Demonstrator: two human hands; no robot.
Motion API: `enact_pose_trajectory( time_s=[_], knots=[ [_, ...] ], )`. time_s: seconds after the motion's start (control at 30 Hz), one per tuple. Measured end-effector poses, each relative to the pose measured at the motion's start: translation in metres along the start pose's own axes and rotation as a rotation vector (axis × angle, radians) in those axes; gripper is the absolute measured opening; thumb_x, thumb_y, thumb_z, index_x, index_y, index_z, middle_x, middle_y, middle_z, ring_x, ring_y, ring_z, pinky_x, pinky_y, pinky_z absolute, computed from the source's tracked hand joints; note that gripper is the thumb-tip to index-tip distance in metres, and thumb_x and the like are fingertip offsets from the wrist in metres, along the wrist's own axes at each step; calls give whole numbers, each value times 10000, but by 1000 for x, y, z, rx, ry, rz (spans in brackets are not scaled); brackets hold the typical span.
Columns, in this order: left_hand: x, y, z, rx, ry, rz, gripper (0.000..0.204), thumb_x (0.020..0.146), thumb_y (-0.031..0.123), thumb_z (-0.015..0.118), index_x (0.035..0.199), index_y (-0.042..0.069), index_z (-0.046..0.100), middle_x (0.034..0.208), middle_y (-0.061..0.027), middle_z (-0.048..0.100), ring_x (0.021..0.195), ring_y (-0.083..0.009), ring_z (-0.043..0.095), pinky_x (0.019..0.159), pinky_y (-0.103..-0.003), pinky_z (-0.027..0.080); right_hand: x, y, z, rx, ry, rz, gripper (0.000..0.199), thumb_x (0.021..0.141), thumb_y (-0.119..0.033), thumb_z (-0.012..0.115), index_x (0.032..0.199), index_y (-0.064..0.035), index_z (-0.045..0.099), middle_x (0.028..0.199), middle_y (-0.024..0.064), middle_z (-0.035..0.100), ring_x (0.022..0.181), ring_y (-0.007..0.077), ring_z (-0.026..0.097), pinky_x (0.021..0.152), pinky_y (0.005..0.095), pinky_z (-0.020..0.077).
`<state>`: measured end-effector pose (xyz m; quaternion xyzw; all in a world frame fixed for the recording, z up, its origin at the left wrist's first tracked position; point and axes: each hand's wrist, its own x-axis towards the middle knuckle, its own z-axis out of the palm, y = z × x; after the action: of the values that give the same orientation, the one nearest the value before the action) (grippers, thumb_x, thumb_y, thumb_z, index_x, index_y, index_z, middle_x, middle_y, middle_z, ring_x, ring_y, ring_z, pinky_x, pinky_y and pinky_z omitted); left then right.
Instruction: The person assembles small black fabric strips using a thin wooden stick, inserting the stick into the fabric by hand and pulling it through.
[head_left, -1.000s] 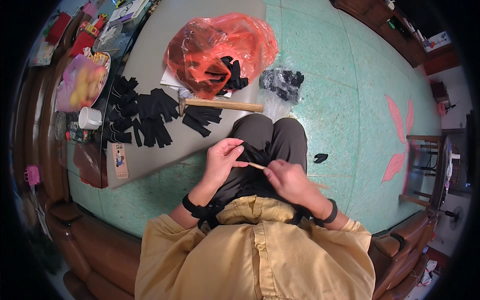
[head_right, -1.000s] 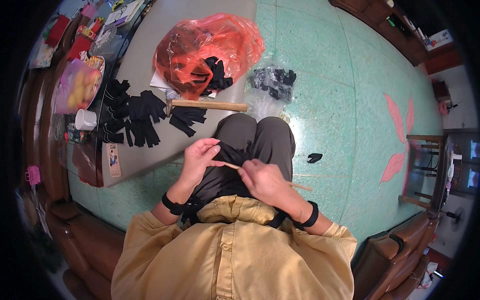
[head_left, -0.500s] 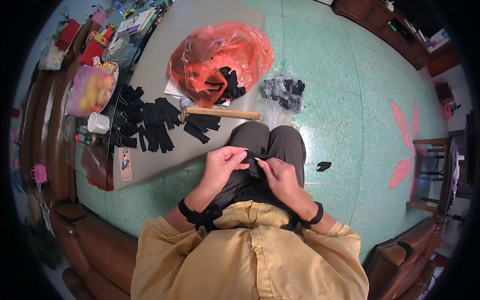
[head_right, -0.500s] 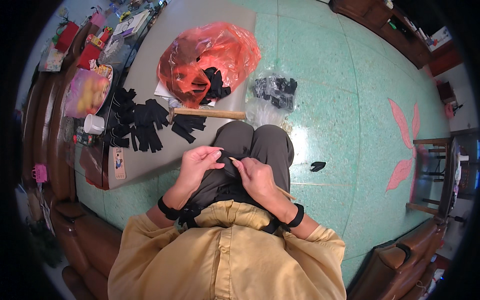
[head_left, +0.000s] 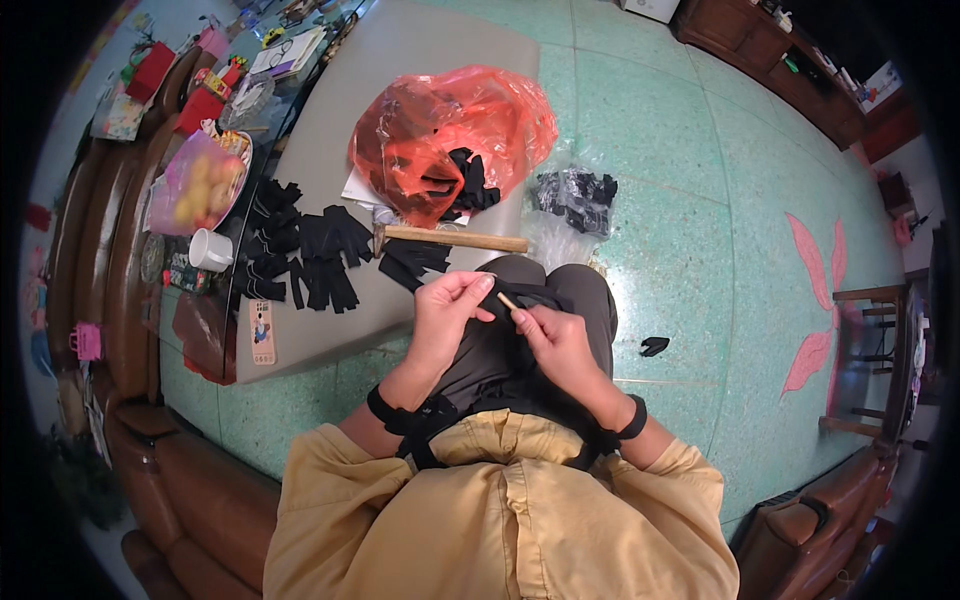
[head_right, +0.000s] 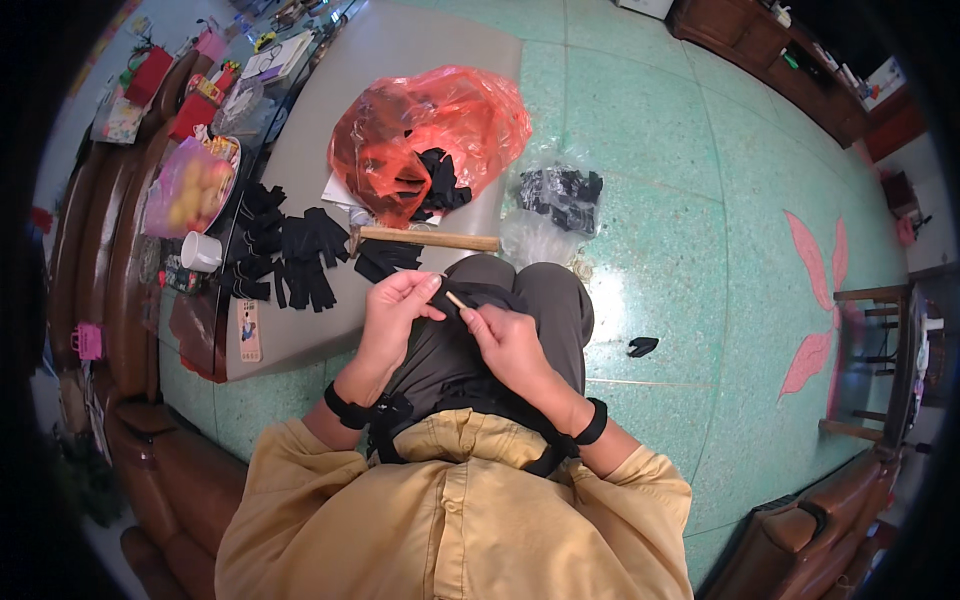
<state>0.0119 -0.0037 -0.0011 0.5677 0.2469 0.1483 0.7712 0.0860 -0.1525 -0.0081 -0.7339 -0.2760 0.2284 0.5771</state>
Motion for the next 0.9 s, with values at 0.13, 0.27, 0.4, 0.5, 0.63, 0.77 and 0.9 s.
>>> enact_pose_trajectory(
  time_s=[0.13, 0.27, 0.4, 0.5, 0.63, 0.77, 0.9],
  knots=[
    [-1, -5, 0, -15, -3, -15, 148, 876, 98, 576, 949, -20, 626, 864, -49, 627, 708, -79, 575, 589, -220, 498, -8, -8, 0, -439, 47, -338, 251, 864, -169, 578, 664, -26, 525, 563, 126, 495, 460, 295, 490, 434, 359, 404],
    [-4, -3, 6, 115, -25, -1, 145, 877, 95, 570, 949, -17, 628, 879, -47, 626, 731, -82, 578, 608, -221, 497, -6, -9, -1, -565, 111, -433, 207, 832, -148, 604, 677, -42, 516, 594, 118, 478, 499, 315, 519, 429, 396, 409],
    [-7, 6, 10, -117, -10, -57, 143, 865, 104, 597, 926, -20, 632, 852, -41, 634, 711, -76, 586, 610, -214, 491, 0, -15, -12, -527, 137, -417, 181, 813, -157, 632, 702, -48, 538, 618, 113, 506, 521, 314, 532, 432, 392, 405],
    [-8, 9, 5, -290, -41, -188, 148, 863, 113, 603, 929, -16, 630, 854, -46, 630, 723, -89, 588, 635, -223, 486, 1, -16, -15, -496, 83, -375, 175, 811, -161, 640, 713, -53, 543, 609, 116, 518, 514, 316, 537, 438, 395, 407],
    [-10, 0, 6, -42, -1, -41, 145, 868, 117, 598, 931, -10, 626, 828, -48, 622, 702, -93, 576, 604, -210, 459, 1, -17, -10, -500, 194, -387, 180, 809, -144, 644, 703, -45, 536, 578, 121, 512, 493, 316, 534, 427, 384, 409],
    [-12, 3, 8, -81, 37, -6, 146, 867, 117, 600, 929, -12, 627, 805, -44, 618, 663, -86, 559, 574, -196, 436, -3, -22, -7, -579, 167, -460, 200, 806, -127, 645, 678, -36, 521, 574, 119, 517, 481, 314, 535, 408, 381, 412],
    [-14, 8, 11, -127, 73, -10, 151, 855, 123, 617, 906, -18, 635, 770, -30, 614, 614, -64, 529, 556, -183, 425, -8, -17, -2, -575, 197, -471, 203, 800, -132, 647, 682, -37, 511, 573, 114, 511, 467, 298, 536, 400, 375, 414]
  ],
)
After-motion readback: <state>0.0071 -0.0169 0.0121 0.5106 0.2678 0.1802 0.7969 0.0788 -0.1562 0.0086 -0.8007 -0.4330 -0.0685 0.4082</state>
